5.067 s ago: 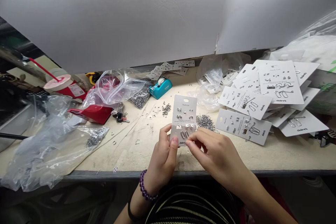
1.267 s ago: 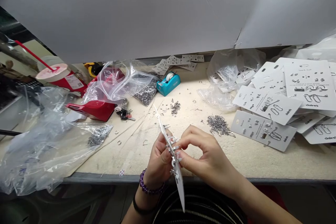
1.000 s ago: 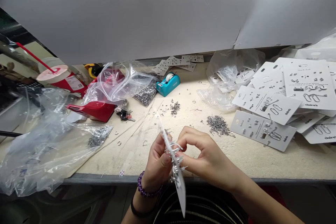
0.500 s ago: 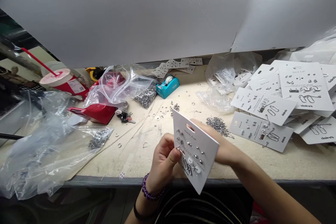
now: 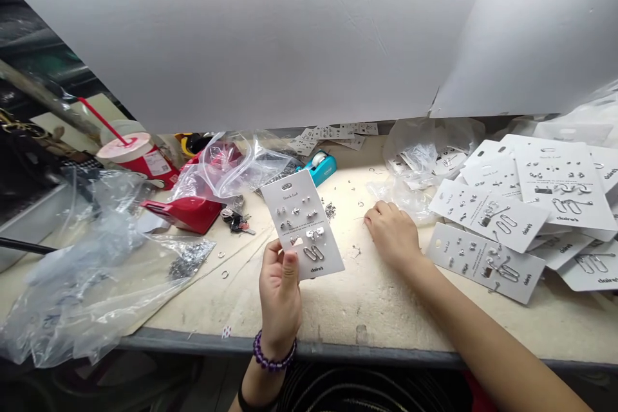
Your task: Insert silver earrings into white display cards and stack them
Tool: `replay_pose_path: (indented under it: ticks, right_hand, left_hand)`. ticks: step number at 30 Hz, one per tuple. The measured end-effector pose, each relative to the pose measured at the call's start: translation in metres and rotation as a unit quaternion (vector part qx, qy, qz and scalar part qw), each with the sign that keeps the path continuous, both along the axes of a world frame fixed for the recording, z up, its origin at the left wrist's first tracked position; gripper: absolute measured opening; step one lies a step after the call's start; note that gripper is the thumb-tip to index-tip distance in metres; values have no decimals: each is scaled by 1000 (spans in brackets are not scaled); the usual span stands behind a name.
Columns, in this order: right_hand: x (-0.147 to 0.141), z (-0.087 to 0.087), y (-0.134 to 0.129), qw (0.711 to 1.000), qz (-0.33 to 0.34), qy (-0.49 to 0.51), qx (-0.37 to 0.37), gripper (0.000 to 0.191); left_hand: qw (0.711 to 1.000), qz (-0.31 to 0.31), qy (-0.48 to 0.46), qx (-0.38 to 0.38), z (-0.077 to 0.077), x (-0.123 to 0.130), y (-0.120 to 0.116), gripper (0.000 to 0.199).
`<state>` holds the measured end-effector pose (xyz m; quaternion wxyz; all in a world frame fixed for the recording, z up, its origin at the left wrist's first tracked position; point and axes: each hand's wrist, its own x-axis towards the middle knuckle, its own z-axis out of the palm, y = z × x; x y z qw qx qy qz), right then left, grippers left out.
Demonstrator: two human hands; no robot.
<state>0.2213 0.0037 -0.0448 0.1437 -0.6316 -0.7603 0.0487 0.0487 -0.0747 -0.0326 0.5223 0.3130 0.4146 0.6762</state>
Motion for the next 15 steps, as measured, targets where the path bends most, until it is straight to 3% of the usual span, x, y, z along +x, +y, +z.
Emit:
replay_pose_path:
  ticks: [4,7,9,12,15]
  right_hand:
    - [3,2,2,999,0,52,10,18]
    - [3,14,-7,993,19,118,-1,13]
    - [0,27,-20,977,53,207,-16,15]
    - [-9,46,-42,926,124,357,-22,13]
    - [-22,55,-55,924,146,354,2,8]
  left_hand:
    - [999,17,32,-2,4,-3,-1,34]
    - [998,12,55,-13,7,-5,-2,34]
    - [997,3,71,-16,8,-5,-3,32]
    - [996,-3,94,-7,10,-5,-4,28]
    - [993,13,119,13,9,-5,-5,25]
